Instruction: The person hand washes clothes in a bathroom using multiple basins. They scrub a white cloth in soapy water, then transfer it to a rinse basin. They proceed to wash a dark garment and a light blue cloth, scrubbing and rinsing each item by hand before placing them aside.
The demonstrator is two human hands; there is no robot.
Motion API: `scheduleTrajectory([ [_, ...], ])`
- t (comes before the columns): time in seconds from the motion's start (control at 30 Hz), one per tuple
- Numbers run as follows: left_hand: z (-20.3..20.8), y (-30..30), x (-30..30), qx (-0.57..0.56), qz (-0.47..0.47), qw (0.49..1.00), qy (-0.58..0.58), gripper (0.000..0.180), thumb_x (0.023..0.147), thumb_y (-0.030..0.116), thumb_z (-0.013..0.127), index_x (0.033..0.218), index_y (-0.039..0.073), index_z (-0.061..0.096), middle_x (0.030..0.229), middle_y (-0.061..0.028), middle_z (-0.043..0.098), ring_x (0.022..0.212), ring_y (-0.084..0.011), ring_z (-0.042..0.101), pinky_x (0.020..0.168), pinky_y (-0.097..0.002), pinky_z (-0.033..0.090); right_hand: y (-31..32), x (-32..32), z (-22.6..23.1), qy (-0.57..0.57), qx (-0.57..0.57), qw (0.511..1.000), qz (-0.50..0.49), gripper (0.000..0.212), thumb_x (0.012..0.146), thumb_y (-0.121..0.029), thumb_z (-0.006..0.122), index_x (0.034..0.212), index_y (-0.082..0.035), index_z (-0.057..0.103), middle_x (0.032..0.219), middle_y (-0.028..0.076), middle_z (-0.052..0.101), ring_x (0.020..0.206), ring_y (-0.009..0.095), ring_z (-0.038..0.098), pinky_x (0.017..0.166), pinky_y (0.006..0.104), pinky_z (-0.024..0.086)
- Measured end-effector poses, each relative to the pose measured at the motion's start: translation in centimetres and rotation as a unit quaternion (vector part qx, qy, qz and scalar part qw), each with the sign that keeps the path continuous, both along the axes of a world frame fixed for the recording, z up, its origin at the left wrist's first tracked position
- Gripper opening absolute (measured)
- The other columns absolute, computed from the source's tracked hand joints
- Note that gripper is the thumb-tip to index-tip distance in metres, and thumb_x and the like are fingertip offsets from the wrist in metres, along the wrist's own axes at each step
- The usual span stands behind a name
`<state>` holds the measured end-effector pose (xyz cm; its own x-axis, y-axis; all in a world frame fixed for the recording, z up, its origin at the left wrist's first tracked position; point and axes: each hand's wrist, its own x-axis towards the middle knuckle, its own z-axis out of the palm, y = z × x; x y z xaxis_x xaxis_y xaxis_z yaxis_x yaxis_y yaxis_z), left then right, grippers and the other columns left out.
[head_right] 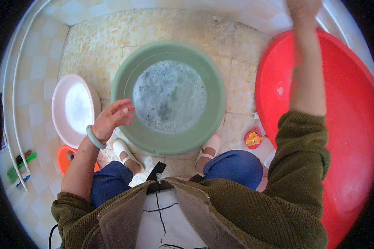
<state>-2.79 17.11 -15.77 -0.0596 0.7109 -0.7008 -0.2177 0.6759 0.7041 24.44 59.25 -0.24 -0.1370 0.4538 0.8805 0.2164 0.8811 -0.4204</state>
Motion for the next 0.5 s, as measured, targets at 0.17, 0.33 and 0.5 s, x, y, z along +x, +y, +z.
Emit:
scheduleTrajectory([
  [0.17,0.4,0.4,0.3,0.005,0.018,1.000,-0.011,0.046,0.093,0.027,0.058,0.132,0.006,0.045,0.121,-0.0098,0.056,0.104,-0.0178,0.056,0.089,-0.0318,0.047,-16.5,-6.6,-15.6,-0.407,-0.316,0.811,0.277,0.045,0.086,-0.029,0.063,0.124,-0.008,0.053,0.124,0.017,0.053,0.117,0.032,0.048,0.098,0.0419,0.039],
  [0.33,1.5,0.9,0.6,0.011,0.014,1.000,-0.003,0.046,0.093,0.025,0.057,0.132,0.005,0.045,0.121,-0.0094,0.056,0.106,-0.0174,0.056,0.090,-0.0311,0.046,-21.2,-10.7,-34.1,-0.586,-0.296,0.725,0.209,0.043,0.088,-0.026,0.058,0.127,-0.009,0.051,0.127,0.018,0.050,0.119,0.035,0.048,0.100,0.0468,0.039],
  [0.5,0.9,-1.3,0.1,0.018,-0.013,1.000,0.002,0.047,0.093,0.025,0.057,0.133,0.005,0.044,0.121,-0.0099,0.056,0.107,-0.0170,0.055,0.090,-0.0304,0.046,-29.6,-11.7,-39.1,-0.630,-0.396,0.658,0.115,0.033,0.087,-0.013,0.051,0.120,-0.007,0.055,0.122,0.018,0.054,0.114,0.035,0.052,0.095,0.0488,0.043],
])
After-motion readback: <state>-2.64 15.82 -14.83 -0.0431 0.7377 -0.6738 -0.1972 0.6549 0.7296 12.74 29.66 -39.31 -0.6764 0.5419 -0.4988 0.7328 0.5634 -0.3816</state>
